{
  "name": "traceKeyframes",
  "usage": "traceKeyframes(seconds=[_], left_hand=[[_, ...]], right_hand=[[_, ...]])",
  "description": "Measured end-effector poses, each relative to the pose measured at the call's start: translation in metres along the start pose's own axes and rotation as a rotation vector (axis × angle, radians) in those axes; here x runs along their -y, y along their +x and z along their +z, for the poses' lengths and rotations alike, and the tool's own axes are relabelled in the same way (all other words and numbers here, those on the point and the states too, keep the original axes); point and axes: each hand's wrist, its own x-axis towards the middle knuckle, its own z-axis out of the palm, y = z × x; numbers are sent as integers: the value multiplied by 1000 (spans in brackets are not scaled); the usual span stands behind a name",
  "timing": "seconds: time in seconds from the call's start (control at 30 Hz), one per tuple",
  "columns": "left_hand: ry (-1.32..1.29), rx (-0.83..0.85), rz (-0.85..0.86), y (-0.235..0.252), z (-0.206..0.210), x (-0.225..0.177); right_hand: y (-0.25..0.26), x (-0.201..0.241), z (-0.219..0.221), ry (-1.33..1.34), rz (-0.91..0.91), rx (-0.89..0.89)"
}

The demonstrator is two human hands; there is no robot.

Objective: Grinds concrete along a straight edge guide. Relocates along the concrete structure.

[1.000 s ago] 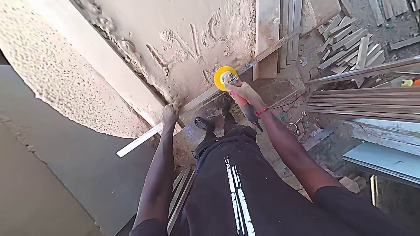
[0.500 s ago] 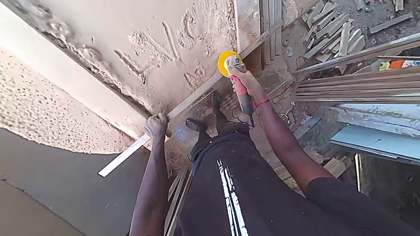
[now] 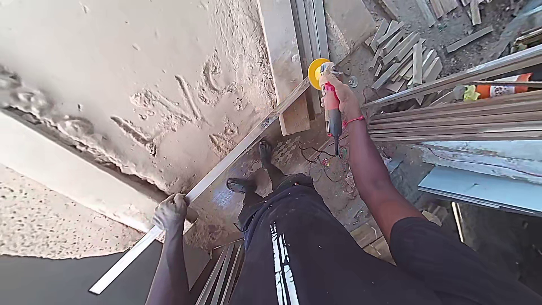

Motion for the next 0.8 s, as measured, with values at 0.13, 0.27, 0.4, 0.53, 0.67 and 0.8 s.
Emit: traceKeyframes(seconds=[0.13,0.27,0.4,0.53,0.67,0.8], left_hand=[[23,14,-8,4,3,-4],[77,90,29,-7,-2,-63],[42,129,36,-17,3,-171],[-138,66,178,-18,14,-220],[-276,-124,261,-15,12,-174],[-386,-256,71,-16,-9,-38]], right_hand=[[18,16,-29,16,-22,-43],[10,8,-18,-112,-18,31],[-10,-9,13,-223,-7,136],[-36,-27,45,-311,-5,210],[-62,-46,74,-343,-19,234],[-96,-78,115,-401,-40,310]])
